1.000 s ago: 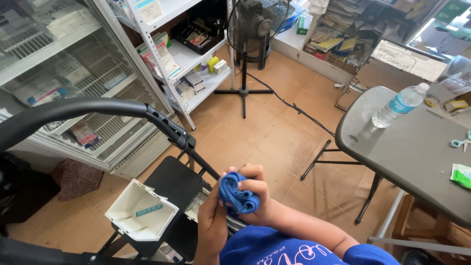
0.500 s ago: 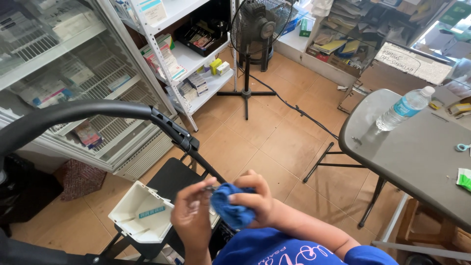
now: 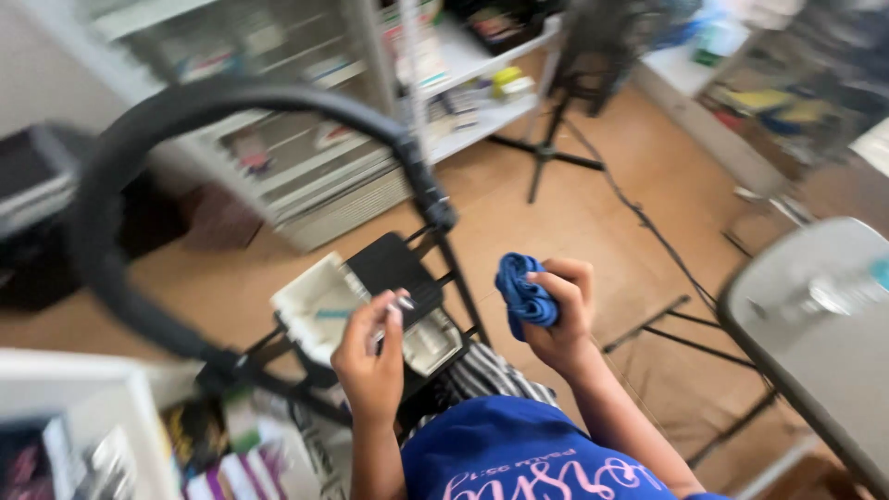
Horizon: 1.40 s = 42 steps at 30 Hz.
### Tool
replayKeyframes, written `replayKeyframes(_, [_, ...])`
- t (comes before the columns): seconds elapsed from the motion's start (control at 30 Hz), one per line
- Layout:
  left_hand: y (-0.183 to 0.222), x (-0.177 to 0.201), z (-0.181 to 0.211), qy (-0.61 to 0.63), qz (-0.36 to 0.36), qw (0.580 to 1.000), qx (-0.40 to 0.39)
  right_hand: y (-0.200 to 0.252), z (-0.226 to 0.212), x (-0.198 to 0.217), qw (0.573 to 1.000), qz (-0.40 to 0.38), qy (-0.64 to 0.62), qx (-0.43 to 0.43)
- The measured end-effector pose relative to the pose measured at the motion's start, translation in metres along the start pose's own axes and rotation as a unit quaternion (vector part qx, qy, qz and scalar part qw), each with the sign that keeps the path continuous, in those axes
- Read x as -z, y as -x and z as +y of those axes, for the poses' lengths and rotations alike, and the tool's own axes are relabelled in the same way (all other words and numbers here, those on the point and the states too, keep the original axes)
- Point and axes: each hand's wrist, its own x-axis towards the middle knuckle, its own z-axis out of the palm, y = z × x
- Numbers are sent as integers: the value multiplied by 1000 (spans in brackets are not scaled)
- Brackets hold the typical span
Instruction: The person wipes out small white bins with a blue cloth and places blister packs of medication inside the bins.
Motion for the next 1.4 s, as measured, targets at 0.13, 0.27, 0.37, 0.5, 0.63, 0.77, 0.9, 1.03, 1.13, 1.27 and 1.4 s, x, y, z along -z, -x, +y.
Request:
replayKeyframes(0.13, [-8,37,3,-236,125,953,-145,9,-11,-18,996,-76,-48,-5])
replayKeyframes(0.27, [-14,63,-13,-310,191,924,-115,11,-16,-30,987,-139,-83,7])
replayKeyframes(0.37, [-22,70,-31,-335,180,917,-119,6,-22,-34,982,-163,-94,17])
replayKeyframes(0.5, [-35,74,-60,-346,121,926,-87,3,-26,-36,980,-179,-90,17])
replayKeyframes(0.63, [-32,66,-40,-344,93,927,-117,7,-15,-37,977,-198,-82,4])
replayKeyframes(0.77, [-13,65,-40,-299,56,944,-131,17,6,-47,919,-366,-79,-122])
replayKeyframes(0.9, [10,72,-51,-193,19,980,-36,56,47,-75,818,-530,39,-222])
replayKeyframes(1.03, [32,85,-58,-213,40,976,17,146,127,-115,845,-487,64,-211])
replayKeyframes(1.13, [48,92,-55,-241,55,968,37,163,141,-139,803,-499,114,-306])
replayKeyframes(1.27, [63,96,-55,-233,63,969,47,167,146,-157,759,-545,162,-318])
replayKeyframes(1.4, [78,94,-64,-199,41,977,69,177,141,-155,758,-553,181,-296])
